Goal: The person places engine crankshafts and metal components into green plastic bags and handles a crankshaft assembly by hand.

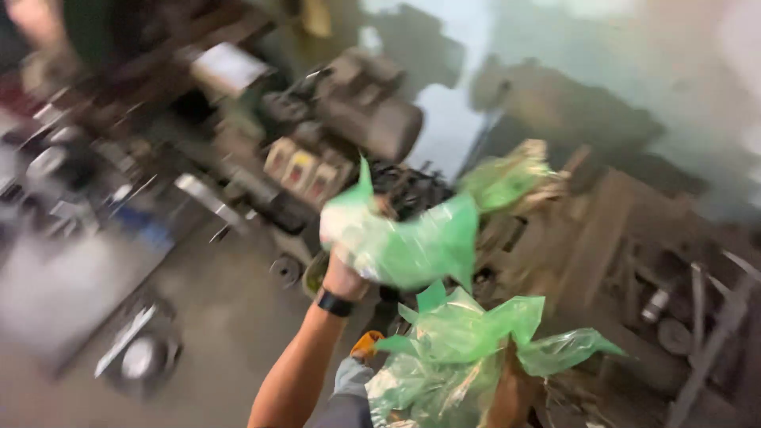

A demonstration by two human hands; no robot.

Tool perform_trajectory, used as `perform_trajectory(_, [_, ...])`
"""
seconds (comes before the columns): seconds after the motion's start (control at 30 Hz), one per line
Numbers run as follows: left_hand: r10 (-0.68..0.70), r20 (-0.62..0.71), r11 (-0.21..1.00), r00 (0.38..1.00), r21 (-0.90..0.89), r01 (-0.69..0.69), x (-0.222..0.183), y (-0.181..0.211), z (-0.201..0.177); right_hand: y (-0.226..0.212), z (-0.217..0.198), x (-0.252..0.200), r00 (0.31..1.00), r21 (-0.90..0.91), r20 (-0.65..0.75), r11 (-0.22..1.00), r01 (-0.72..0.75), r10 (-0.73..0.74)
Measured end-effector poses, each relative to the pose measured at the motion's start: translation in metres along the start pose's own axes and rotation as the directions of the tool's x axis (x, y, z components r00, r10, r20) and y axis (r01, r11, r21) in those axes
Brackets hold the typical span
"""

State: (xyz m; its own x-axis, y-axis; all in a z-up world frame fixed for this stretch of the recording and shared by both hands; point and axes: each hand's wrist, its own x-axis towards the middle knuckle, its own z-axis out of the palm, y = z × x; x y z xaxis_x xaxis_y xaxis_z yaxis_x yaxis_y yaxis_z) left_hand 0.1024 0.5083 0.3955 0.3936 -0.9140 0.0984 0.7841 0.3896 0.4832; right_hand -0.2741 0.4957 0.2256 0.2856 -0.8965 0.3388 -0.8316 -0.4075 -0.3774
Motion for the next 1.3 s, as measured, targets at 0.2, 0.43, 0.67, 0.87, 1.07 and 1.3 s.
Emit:
perform_trajectory(0.2, [-0.009, -0.117, 0.645, 0.993, 0.758, 0.095, -0.204, -0.059, -0.063, -0.074, 0.035, -0.032, 0.890, 0.431, -0.087, 0.789, 0.439, -0.447])
perform_trajectory(0.43, [0.360, -0.369, 0.753, 0.857, 0.657, -0.033, -0.390, 0.026, -0.068, -0.273, 0.021, -0.099, 0.702, 0.720, 0.693, 0.122, -0.683, -0.164])
perform_trajectory(0.67, [0.680, -0.638, 0.706, 0.362, 0.702, -0.091, -0.528, 0.143, -0.131, -0.443, 0.019, -0.168, 0.768, 0.845, 0.369, 0.533, -0.043, -0.523])
perform_trajectory(0.87, [0.829, -0.428, 0.381, 0.359, 0.903, 0.196, -0.627, 0.241, -0.221, -0.634, 0.074, -0.258, 0.705, 0.849, 0.487, 0.471, -0.242, -0.515])
perform_trajectory(1.07, [0.418, -0.616, 0.867, 0.668, 0.490, -0.090, -0.657, 0.292, -0.370, -0.798, 0.124, -0.341, 0.543, 0.664, 0.742, 0.540, -0.518, -0.393])
perform_trajectory(1.3, [0.348, -0.670, 0.870, 0.655, -0.029, -0.492, -0.601, 0.491, -0.482, -0.878, 0.249, -0.357, 0.490, 0.904, 0.235, 0.375, 0.208, -0.839])
